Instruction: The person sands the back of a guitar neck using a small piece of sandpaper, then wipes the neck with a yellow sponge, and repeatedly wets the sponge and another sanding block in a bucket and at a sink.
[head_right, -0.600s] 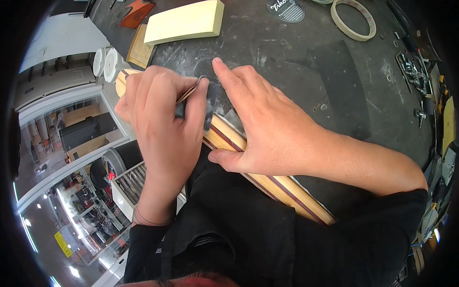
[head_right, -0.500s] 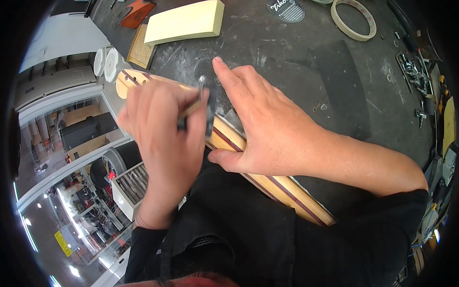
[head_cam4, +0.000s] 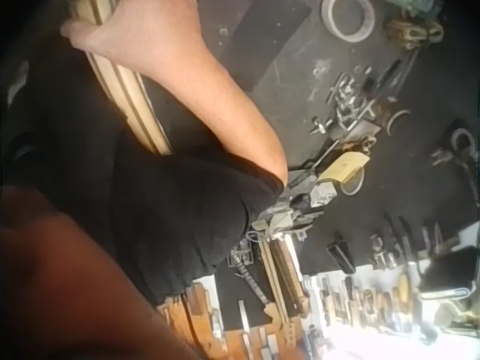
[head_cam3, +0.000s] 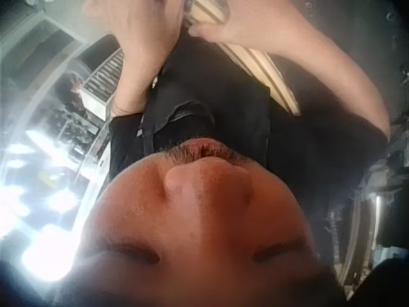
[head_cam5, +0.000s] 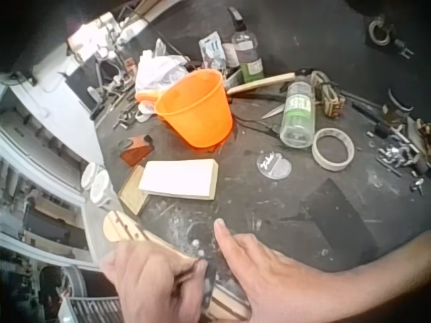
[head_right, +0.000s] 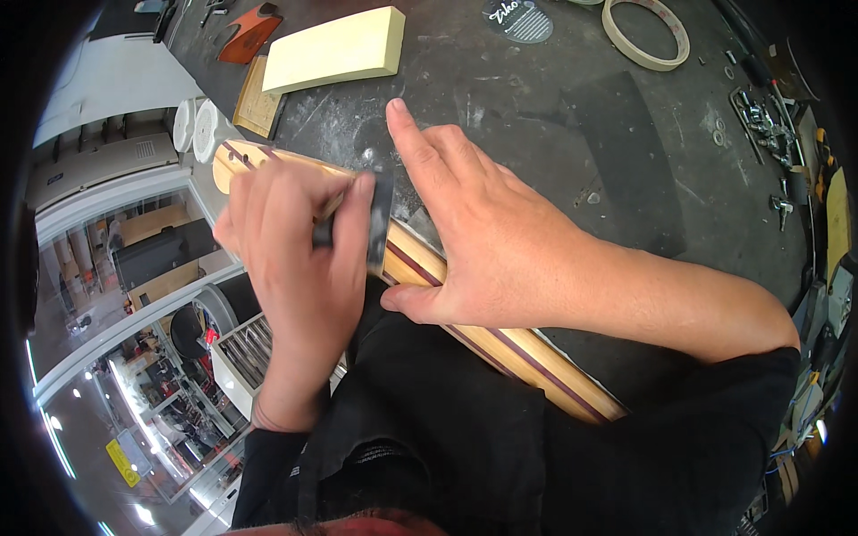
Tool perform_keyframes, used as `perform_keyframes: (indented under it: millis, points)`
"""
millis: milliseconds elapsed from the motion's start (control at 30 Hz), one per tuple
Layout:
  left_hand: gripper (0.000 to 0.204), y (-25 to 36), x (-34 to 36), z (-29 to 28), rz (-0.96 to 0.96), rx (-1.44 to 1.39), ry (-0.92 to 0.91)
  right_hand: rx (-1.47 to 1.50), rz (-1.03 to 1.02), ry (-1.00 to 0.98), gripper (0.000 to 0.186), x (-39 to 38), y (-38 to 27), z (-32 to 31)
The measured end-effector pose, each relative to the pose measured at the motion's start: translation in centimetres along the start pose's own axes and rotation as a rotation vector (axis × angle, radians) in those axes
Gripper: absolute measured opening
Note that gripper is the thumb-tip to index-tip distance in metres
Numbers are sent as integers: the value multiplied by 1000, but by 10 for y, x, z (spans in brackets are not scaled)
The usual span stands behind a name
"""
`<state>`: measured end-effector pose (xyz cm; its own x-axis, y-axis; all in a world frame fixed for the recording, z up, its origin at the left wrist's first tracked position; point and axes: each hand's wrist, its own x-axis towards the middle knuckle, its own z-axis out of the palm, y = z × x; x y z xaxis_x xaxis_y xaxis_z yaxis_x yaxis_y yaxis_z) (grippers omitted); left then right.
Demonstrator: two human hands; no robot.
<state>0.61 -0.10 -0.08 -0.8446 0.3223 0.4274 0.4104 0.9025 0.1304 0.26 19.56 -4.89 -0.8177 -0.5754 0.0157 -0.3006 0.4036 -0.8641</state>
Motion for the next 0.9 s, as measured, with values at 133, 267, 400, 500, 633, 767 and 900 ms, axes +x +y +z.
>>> perform_keyframes:
  millis: [133,267,400,500,633,767,900]
  points:
    - [21,2,4,0,19,25,-31,-1,-2,14,145,-1,1,-1]
    - [20,5,-17,-13,-26,-30,-54,-5,10,-25,149,0,1,-3]
    - [21,0,5,-2,58,18,-23,-20,-15,-45,150,0,-1,-5]
    - [21,4,-8,-8,11,-14,-61,9,-15,-42,151,0,0,-5]
    - [21,5,-11,-14,-35,-40,-78,-11,-21,-65,150,-2,-1,-4]
    - [22,1,7,-2,66,24,-51,-1,-9,-77,149,-3,-3,-6]
    - [20,9,-9,-14,-9,-11,-96,-12,32,-69,146,-4,-2,-5]
